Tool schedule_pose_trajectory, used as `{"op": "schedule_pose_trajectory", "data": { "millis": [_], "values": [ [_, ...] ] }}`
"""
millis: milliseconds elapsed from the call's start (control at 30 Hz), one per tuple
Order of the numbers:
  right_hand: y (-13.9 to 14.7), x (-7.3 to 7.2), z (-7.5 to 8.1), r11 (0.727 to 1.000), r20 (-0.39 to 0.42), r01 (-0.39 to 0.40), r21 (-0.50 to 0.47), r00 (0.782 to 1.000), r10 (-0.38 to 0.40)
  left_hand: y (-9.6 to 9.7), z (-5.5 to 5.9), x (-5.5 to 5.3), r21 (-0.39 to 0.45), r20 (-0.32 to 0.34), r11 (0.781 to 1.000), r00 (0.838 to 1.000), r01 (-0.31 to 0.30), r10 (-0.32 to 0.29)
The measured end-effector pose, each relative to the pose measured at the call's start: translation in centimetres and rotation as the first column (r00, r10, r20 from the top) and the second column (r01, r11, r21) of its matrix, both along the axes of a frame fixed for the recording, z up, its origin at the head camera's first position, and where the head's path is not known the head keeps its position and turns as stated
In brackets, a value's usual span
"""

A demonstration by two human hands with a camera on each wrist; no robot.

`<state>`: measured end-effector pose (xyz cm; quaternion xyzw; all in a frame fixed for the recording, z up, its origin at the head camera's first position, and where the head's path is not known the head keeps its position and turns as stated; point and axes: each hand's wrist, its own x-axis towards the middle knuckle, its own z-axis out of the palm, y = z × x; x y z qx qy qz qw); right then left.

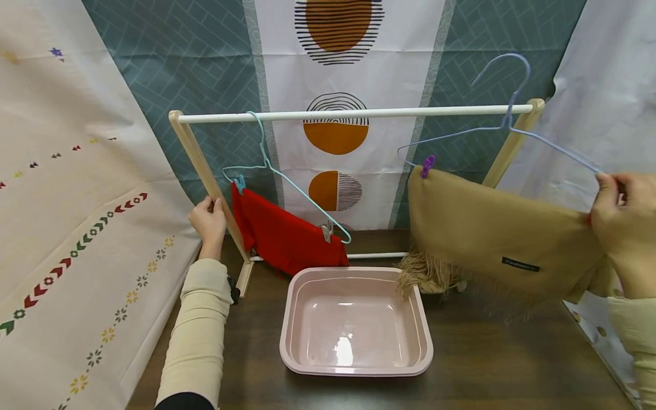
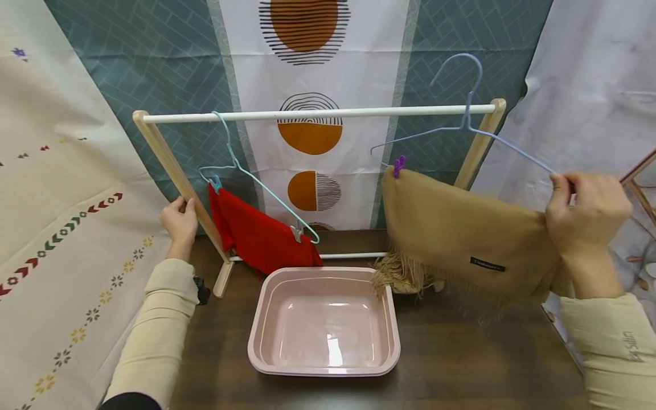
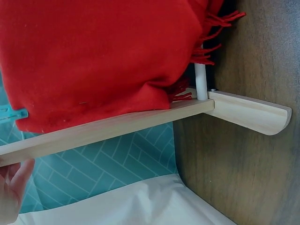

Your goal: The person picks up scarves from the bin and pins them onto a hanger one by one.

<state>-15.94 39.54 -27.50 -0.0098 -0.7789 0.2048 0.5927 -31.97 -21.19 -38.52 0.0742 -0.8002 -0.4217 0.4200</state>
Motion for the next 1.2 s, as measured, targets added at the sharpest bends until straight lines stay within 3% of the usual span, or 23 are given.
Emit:
{"op": "schedule_pose_trajectory", "data": {
  "millis": [100, 167, 500, 900, 1067, 1200],
  "values": [
    [-1.5, -1.2, -0.6, 0.993, -0.065, -0.005, 0.121, 0.998, 0.013, 0.1, 0.0, 0.1, 0.002, 0.008, 1.0, 1.0, -0.001, 0.001],
    [-2.6, -2.1, -1.1, 0.989, -0.1, -0.023, 0.147, 0.994, 0.038, 0.1, 0.0, 0.2, 0.006, 0.014, 1.0, 1.0, 0.006, -0.006],
    [-7.1, -4.7, -2.7, 0.979, -0.019, -0.157, 0.133, 0.987, 0.161, 0.2, -0.1, 0.4, 0.016, 0.028, 1.0, 0.999, 0.014, -0.015],
    [-8.7, -4.4, -6.5, 0.976, 0.027, -0.195, 0.096, 0.981, 0.194, 0.3, -0.1, 0.3, 0.008, 0.026, 1.0, 1.0, 0.012, -0.012],
    [-9.1, -4.2, -7.0, 0.976, 0.042, -0.208, 0.058, 0.978, 0.206, 0.2, -0.2, 0.1, 0.009, 0.022, 1.0, 1.0, 0.002, -0.002],
    [-9.5, -3.9, -7.1, 0.971, 0.103, -0.232, 0.05, 0.969, 0.226, 0.1, -0.1, 0.1, 0.023, 0.025, 1.0, 1.0, -0.005, 0.004]
  ]
}}
